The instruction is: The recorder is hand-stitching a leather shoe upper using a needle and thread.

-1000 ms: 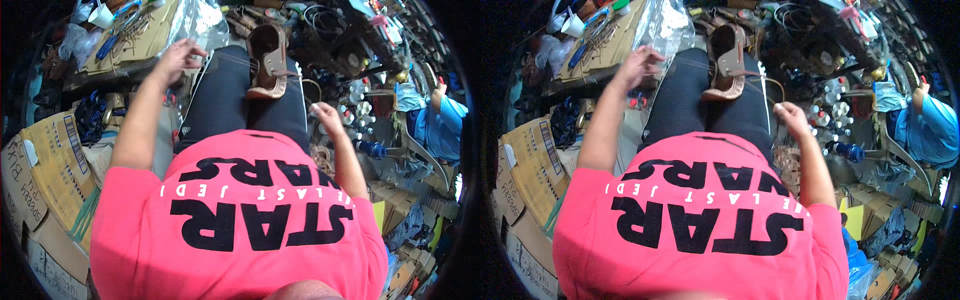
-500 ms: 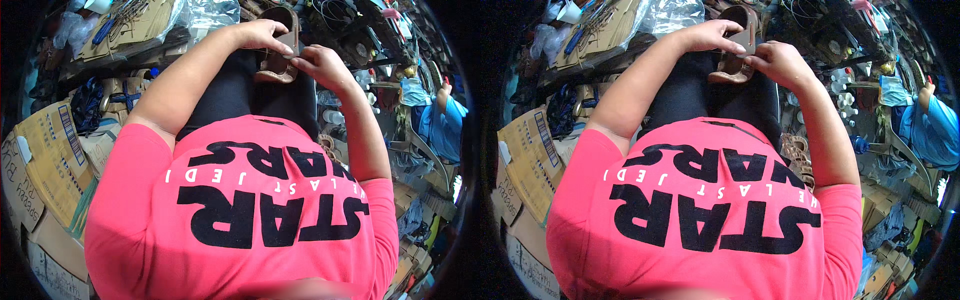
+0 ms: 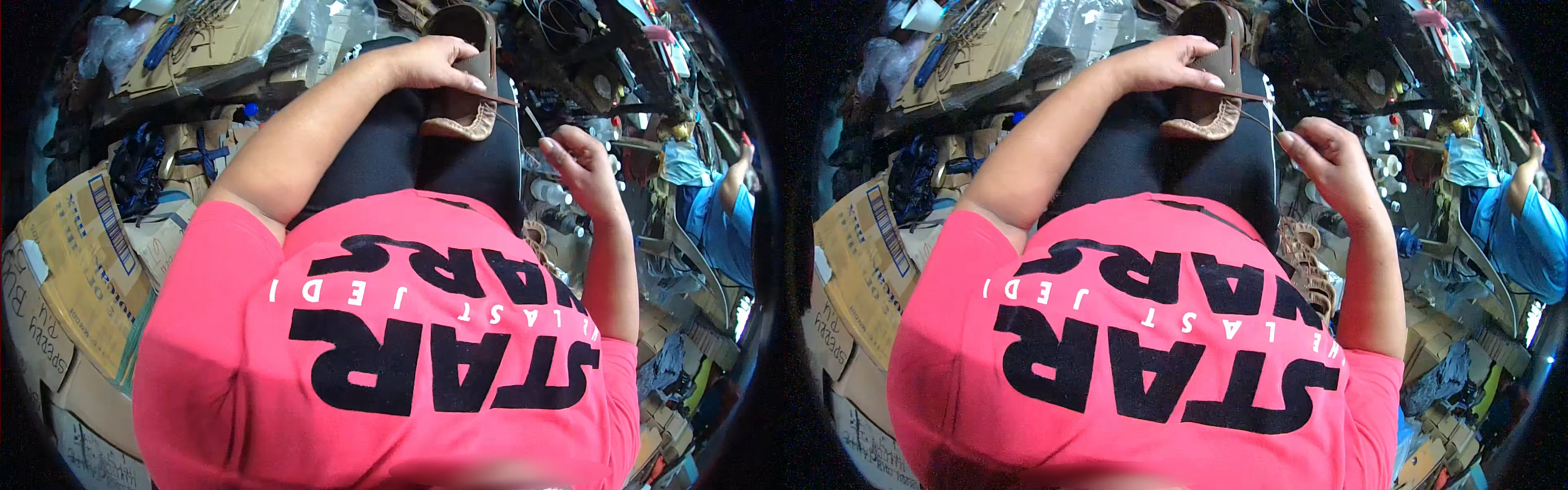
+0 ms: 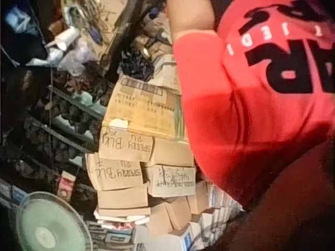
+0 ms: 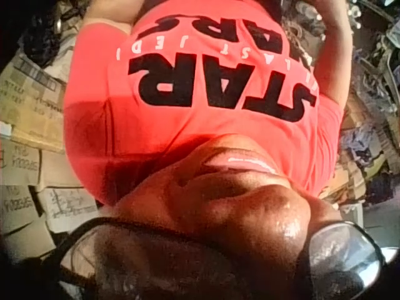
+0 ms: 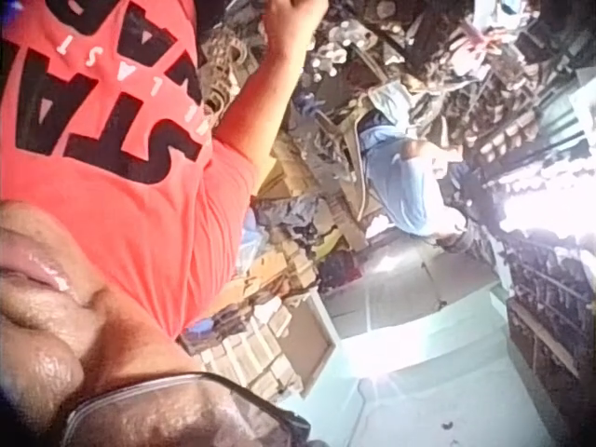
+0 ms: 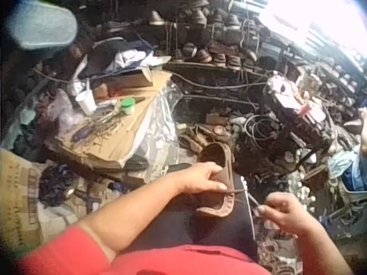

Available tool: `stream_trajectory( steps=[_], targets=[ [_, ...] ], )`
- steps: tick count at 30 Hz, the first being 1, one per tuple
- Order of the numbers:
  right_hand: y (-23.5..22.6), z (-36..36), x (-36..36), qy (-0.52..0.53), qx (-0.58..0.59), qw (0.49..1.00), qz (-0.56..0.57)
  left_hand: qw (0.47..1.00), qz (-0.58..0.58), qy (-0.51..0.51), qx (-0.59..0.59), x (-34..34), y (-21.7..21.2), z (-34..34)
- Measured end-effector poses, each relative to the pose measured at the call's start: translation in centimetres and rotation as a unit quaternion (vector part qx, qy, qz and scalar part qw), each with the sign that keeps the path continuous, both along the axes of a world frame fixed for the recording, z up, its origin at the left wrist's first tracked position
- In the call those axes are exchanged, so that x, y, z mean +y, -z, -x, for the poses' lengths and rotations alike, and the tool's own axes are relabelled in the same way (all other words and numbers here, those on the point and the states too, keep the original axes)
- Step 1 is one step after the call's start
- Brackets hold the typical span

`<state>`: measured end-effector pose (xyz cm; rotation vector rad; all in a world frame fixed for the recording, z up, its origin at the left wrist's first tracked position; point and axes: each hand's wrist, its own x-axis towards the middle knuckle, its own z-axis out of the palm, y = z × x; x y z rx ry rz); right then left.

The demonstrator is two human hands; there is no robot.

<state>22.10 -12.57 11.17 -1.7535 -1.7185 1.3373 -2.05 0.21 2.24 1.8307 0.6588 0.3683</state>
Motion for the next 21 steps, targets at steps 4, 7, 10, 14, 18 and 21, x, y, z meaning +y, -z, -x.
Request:
stream_trajectory(
  steps=[4,7,10,14,18,21],
  targets=[
    [1.3,0.8,0.2,-0.05,-0.026,0.984,-0.169,1.0,-0.006,-0.02,0.011,-0.7,-0.8,-0.2],
    [2.6,1.7,1.0,-0.059,-0.031,0.983,-0.173,0.999,-0.038,-0.024,0.008,-0.8,-0.7,-0.2],
    [3.3,2.5,1.9,-0.07,-0.063,0.975,-0.2,0.995,0.082,-0.038,-0.044,-0.5,-0.2,0.3],
    [3.4,2.9,2.7,-0.068,-0.095,0.975,-0.191,0.996,0.079,-0.025,-0.036,-0.3,-0.3,0.7],
    [3.2,3.2,3.1,-0.08,-0.104,0.969,-0.208,0.997,0.066,-0.02,-0.032,-0.2,-0.4,0.7],
    [2.7,3.6,3.3,-0.084,-0.12,0.967,-0.209,0.999,0.051,-0.013,0.003,0.1,-0.4,0.7]
  ],
)
